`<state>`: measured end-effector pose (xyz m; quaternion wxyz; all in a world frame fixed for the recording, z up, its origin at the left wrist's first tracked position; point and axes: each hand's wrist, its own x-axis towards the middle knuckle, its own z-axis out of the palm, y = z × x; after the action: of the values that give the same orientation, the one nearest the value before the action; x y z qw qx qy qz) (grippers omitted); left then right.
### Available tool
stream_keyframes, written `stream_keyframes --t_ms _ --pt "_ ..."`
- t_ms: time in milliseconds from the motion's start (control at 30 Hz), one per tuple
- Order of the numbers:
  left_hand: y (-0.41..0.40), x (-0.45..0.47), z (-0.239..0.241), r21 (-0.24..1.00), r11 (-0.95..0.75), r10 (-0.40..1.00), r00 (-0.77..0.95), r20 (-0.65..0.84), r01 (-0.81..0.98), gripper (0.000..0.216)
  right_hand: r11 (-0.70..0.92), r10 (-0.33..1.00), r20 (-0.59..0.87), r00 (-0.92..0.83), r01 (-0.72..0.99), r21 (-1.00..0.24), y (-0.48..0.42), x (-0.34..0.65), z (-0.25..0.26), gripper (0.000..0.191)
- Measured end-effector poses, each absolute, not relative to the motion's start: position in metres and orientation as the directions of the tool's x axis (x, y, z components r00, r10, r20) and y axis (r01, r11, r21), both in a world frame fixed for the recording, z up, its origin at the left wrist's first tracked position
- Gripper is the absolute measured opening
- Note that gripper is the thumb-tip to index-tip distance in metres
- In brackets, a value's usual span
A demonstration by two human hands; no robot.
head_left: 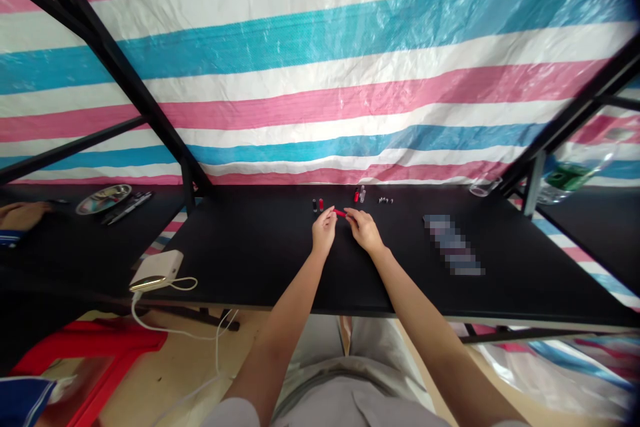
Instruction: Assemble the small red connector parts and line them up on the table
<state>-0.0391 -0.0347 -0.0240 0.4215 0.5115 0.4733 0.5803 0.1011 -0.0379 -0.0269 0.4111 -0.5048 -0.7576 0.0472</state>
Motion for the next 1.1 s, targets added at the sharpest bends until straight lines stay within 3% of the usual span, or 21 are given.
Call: stream_keyframes --t_ms 167,333,467,700,833,1100 --pt "-0.035 -0.037 -0.028 0.966 -0.254 0.967 0.002 0.254 0.055 0.047 0.433 0.82 0.562 -0.112 0.764 -0.479 -0.037 0.102 -0.028 0.031" --pt "-0.037 -0.038 -0.024 0.935 -0.322 0.946 0.016 0.323 0.146 0.036 0.37 0.863 0.487 -0.132 0.822 -0.433 -0.032 0.098 -0.028 0.022" --pt "-0.039 -0.039 -0.021 0.917 -0.365 0.923 -0.07 0.379 0.159 0.033 0.268 0.915 0.403 -0.023 0.781 -0.564 -0.02 0.089 -0.027 0.013" --pt "-0.029 -0.048 -0.025 0.979 -0.201 0.905 -0.387 0.175 -0.027 0.023 0.045 0.975 0.184 0.126 0.695 -0.717 0.007 0.062 -0.017 0.014" --pt "-0.025 -0.052 -0.026 0.981 -0.174 0.879 -0.462 0.115 -0.085 0.021 -0.026 0.985 0.111 0.133 0.748 -0.663 0.014 0.046 -0.011 0.01" --pt "-0.024 -0.052 -0.024 0.981 -0.154 0.89 -0.449 0.086 -0.116 0.019 -0.05 0.991 0.077 0.112 0.83 -0.556 0.023 0.035 -0.012 0.012"
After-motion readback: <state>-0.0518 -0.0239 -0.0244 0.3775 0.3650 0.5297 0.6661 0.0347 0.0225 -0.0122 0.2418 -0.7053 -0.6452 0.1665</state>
